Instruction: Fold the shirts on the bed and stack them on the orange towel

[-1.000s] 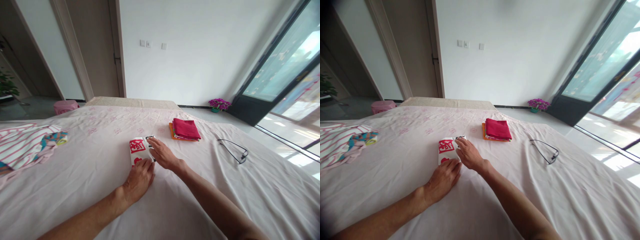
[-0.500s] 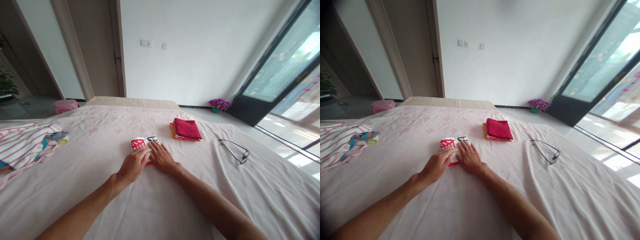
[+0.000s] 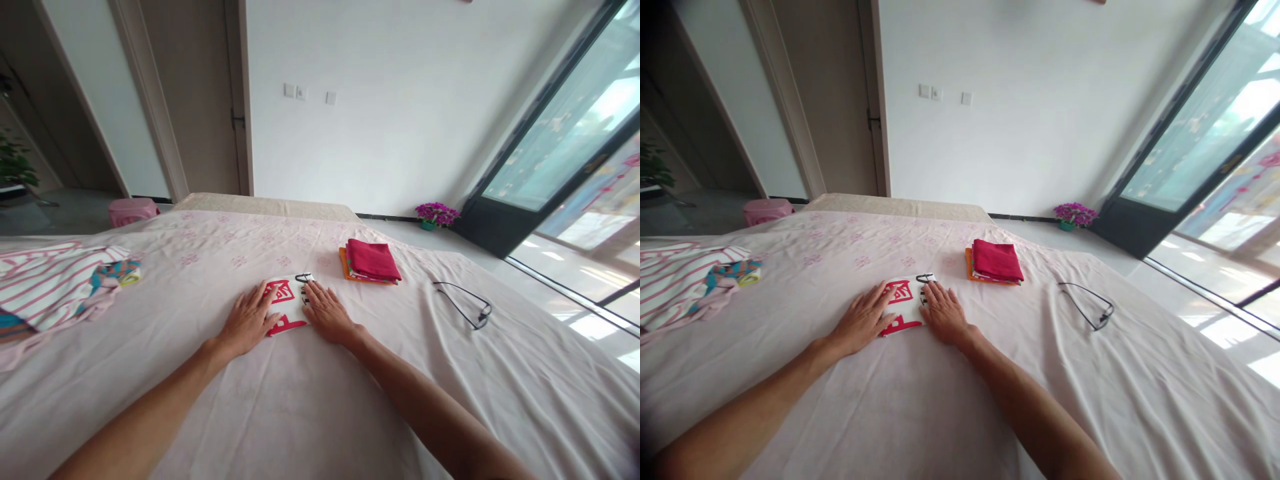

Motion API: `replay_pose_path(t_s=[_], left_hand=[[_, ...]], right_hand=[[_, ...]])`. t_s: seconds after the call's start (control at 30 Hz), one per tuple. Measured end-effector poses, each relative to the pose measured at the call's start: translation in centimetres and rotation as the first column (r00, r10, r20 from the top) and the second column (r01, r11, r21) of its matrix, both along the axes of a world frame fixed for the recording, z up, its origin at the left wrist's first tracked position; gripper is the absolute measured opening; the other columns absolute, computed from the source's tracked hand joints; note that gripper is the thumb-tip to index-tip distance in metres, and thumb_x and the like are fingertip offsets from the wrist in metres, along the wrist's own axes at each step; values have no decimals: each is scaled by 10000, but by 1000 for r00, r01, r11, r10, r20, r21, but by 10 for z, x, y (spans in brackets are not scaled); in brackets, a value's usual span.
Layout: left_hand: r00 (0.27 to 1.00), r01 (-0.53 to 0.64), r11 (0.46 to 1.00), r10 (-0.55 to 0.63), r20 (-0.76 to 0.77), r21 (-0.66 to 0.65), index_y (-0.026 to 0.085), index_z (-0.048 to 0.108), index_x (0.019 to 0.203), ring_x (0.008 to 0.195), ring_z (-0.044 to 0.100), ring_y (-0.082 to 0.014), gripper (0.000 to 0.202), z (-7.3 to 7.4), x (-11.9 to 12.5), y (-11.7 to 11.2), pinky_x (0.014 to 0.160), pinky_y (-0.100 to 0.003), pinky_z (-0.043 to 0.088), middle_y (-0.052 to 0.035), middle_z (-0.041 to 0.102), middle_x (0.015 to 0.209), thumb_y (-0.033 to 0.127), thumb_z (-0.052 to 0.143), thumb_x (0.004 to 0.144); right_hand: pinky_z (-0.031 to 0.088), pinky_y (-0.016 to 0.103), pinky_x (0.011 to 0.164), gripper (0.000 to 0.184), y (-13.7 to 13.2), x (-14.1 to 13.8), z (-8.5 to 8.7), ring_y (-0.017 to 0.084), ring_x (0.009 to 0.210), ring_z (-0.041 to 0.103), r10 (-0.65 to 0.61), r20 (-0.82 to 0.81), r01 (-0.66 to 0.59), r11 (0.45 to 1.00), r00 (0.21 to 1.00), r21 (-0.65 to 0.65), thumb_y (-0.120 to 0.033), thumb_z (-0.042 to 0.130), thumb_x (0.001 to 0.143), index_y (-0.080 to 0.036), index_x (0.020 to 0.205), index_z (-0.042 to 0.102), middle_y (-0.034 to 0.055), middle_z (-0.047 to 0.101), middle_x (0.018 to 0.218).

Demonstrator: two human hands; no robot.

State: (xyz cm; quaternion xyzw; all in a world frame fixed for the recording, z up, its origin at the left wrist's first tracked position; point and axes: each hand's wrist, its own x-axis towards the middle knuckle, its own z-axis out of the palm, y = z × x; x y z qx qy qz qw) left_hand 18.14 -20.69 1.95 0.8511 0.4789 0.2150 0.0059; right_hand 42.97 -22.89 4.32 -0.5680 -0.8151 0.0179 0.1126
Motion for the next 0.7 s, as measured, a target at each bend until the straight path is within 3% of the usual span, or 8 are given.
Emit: replay_pose_path(t_s=[0.07, 0.13, 0.27, 0.47, 0.57, 0.7], left_hand=[[996, -10, 1000, 12, 85, -20, 191, 408, 1483, 1398, 442, -264, 576, -4, -19, 1, 1146, -472, 359, -149, 471, 1517, 436, 415, 962], [978, -92, 994, 100, 182, -53, 156, 461, 1437, 1329, 525, -239, 529, -6, -34, 4, 1108, -427, 423, -145, 569, 1429, 381, 382, 964], [945, -198, 975, 218, 243, -104, 115, 534, 1349, 1249, 596, -245, 491, -4, -43, 7, 1065, -409, 474, -147, 639, 1339, 312, 400, 921], [964, -168, 984, 175, 200, -53, 90, 576, 1297, 1231, 604, -252, 467, -2, -39, 5, 1091, -397, 448, -162, 651, 1311, 253, 451, 877], [970, -139, 990, 138, 200, -12, 112, 599, 1268, 1229, 600, -247, 443, -5, -40, 5, 1101, -395, 438, -147, 657, 1300, 234, 474, 861], [973, -117, 993, 112, 203, 14, 148, 619, 1241, 1215, 604, -243, 421, -7, -42, 6, 1099, -408, 438, -127, 663, 1288, 222, 486, 848]], right_hand=[[261, 427, 1170, 536, 4, 8, 3, 239, 1462, 305, -35, -53, 33, 998, 998, -47, -370, 348, 1024, -162, 1517, 360, 127, 340, 1585], [357, 382, 1099, 489, 10, 15, 7, 234, 1373, 439, -137, -123, 127, 988, 983, -85, -324, 372, 1004, -164, 1461, 436, 141, 452, 1513], [462, 304, 912, 501, 23, 21, 21, 222, 1150, 602, -356, -218, 330, 932, 909, -148, -301, 509, 914, -149, 1392, 493, 138, 615, 1311], [458, 267, 725, 584, 33, 8, 38, 232, 996, 646, -380, -91, 348, 904, 921, -250, -524, 691, 774, -166, 1226, 595, 107, 687, 1117], [451, 255, 687, 572, 36, 4, 42, 223, 937, 660, -396, -68, 357, 879, 916, -315, -538, 740, 725, -175, 1154, 635, 88, 707, 1074], [458, 234, 660, 481, 42, 4, 46, 215, 870, 676, -439, -175, 337, 844, 882, -417, -445, 834, 638, -182, 1021, 710, 34, 743, 939]])
